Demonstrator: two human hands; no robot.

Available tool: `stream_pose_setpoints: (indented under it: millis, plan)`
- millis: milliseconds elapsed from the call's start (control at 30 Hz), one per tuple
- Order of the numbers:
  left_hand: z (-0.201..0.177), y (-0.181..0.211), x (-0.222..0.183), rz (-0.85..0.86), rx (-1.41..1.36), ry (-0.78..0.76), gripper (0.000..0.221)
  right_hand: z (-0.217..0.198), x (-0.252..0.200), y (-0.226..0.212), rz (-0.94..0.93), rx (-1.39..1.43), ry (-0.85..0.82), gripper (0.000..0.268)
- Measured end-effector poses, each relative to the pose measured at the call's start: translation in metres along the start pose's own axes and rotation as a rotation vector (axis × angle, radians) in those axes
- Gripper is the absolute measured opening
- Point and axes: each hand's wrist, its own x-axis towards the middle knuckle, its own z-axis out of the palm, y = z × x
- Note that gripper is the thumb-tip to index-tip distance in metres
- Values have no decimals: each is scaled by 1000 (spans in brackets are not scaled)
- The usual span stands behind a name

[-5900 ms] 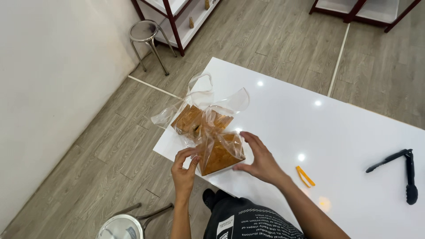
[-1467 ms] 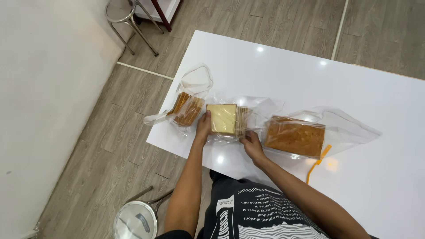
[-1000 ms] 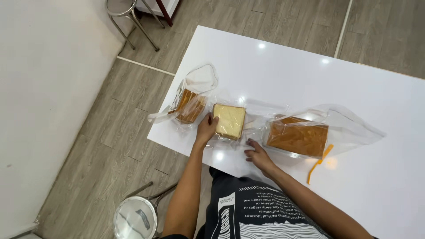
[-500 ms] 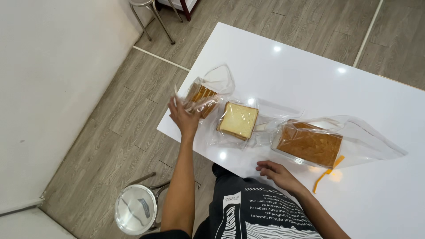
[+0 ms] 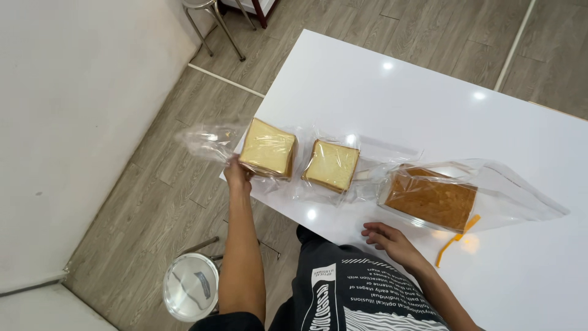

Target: The person places loaves of bread into plastic bags by hand and seals the bags using plastic ties.

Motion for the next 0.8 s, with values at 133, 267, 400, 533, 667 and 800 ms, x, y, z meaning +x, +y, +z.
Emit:
stream_pose_setpoints:
  millis: [133, 267, 400, 533, 667, 800]
  plan:
    - [-35, -56, 19, 120, 179, 10, 16, -2, 6, -2, 16, -5, 8, 43]
    - [-52, -64, 17, 283, 323, 259, 50, -11, 17, 8, -74, -83, -10, 44]
    - [-52, -16, -61, 849, 466, 645, 49, -18, 17, 12, -126, -148, -39, 47]
    - [-32, 10, -102, 1085, 633, 308, 33, -18, 6, 15, -82, -141, -6, 48]
    - [-16, 18, -127, 648, 931, -188, 63, -21, -20, 7, -104, -206, -43, 47]
    - [-6, 30, -137, 1149, 779, -45, 41, -52, -101, -41, -162, -348, -9, 31]
